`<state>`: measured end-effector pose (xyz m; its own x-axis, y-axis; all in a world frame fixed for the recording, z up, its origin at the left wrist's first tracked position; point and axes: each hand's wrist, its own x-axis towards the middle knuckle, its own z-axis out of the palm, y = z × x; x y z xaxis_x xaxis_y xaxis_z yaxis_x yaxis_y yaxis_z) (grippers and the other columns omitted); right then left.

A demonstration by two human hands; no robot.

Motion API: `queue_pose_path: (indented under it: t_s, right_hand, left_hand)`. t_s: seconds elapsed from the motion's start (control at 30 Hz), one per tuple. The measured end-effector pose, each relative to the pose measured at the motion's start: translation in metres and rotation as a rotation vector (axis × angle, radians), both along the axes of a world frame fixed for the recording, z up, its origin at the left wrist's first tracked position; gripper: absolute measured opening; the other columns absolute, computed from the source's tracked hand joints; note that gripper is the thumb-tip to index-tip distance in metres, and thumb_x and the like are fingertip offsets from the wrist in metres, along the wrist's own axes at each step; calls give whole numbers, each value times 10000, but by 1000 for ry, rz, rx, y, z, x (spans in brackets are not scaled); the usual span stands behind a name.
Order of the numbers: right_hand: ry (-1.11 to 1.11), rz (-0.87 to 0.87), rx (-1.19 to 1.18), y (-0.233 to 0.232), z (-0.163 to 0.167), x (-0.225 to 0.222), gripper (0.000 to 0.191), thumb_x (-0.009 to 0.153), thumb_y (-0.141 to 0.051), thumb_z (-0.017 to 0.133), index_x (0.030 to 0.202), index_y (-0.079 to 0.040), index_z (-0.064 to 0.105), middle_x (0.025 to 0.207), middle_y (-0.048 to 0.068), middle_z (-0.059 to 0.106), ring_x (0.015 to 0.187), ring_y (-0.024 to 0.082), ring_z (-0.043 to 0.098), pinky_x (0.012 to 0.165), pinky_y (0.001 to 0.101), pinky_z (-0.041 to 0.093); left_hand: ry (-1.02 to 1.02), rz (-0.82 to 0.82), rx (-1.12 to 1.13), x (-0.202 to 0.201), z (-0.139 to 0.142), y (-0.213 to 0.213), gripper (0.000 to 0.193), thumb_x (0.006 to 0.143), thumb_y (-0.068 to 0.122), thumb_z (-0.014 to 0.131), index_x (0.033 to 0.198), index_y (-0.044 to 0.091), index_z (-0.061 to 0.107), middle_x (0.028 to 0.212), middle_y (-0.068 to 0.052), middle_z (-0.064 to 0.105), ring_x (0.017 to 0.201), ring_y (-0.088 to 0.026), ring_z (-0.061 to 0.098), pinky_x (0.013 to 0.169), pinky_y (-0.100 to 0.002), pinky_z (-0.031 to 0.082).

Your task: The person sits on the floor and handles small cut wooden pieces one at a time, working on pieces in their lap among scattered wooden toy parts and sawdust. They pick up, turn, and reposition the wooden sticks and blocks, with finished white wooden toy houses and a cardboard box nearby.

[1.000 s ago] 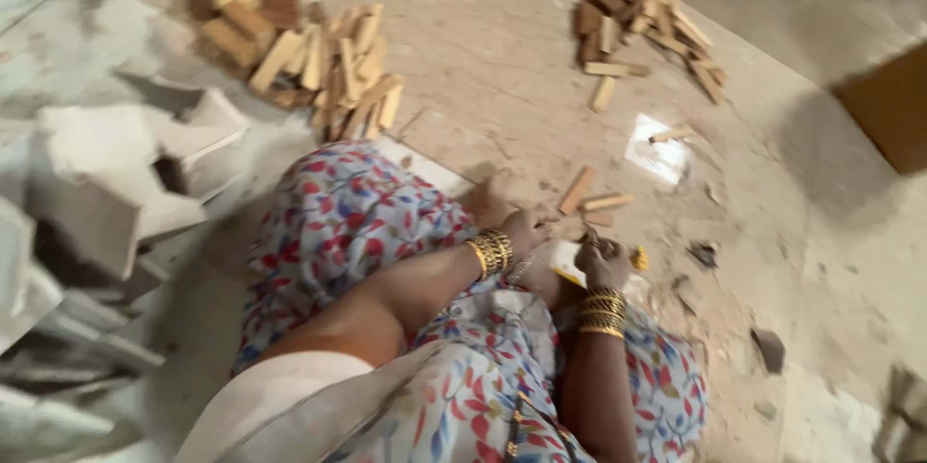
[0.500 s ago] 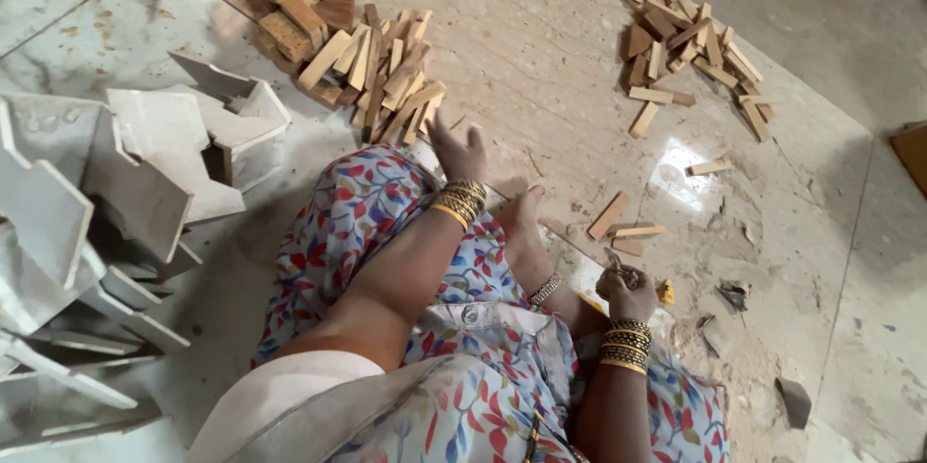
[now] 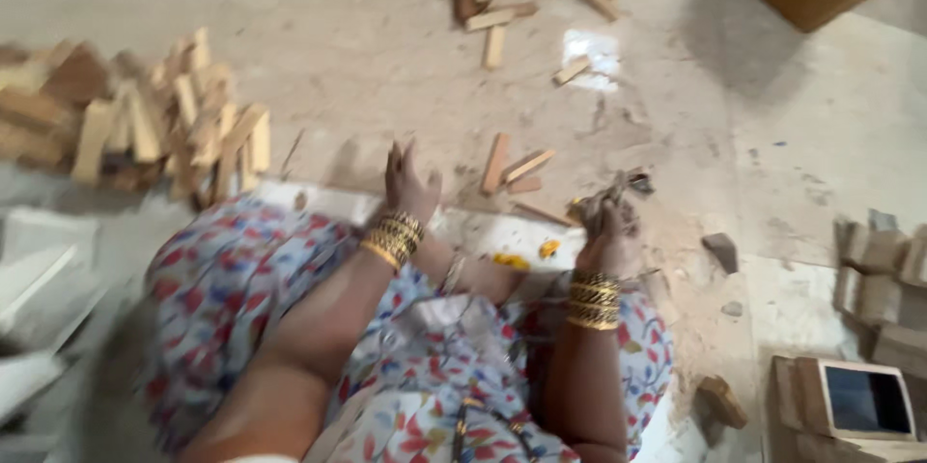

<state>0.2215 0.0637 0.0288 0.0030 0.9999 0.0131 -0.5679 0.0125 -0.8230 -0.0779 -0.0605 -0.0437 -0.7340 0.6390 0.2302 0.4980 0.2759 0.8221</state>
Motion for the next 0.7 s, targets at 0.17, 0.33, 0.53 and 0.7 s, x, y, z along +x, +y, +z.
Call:
queue_pose_path:
  t_s: [0.17,0.33,0.53,0.7]
  right_hand:
    - [187,7,-304,-4,-14,-18,209,937,-73,609,1141,-79,654,966,76,737,831,214,742,742,368,659]
    - [113,-10,-165,-14,-12,-35,234,916,17,668,1145,-14,638,983,100,722,837,242,727,720,394,659]
    - [175,-7,-185,-15,-12,-45,281,888,15,676,1157,-53,632,987,90,711,824,223,724,698,382,647]
    - [112,-30,-297,-5,-33,-58,309,859,-1,689,1148,-85,621,1006,95,718,850,220,727,726,380,640]
  left_hand:
    - [44,-424,-679,42,33,33,920,856,457,696,1598,267,186,1654,-239,65,1521,-420,102,1201,-574,162]
    - [323,-551,-703,60,28,55,498,998,260,515,1485,208,424,1600,-196,311,1484,-392,278,1232,-510,240]
    - [379,-441,-826,42,3,67,344,1003,175,481,1307,77,608,1359,-147,613,1297,-321,568,1005,-426,541]
    - [126,-323,-787,17,8,56,314,1029,232,503,1025,60,766,893,-160,726,823,-293,723,758,-415,609]
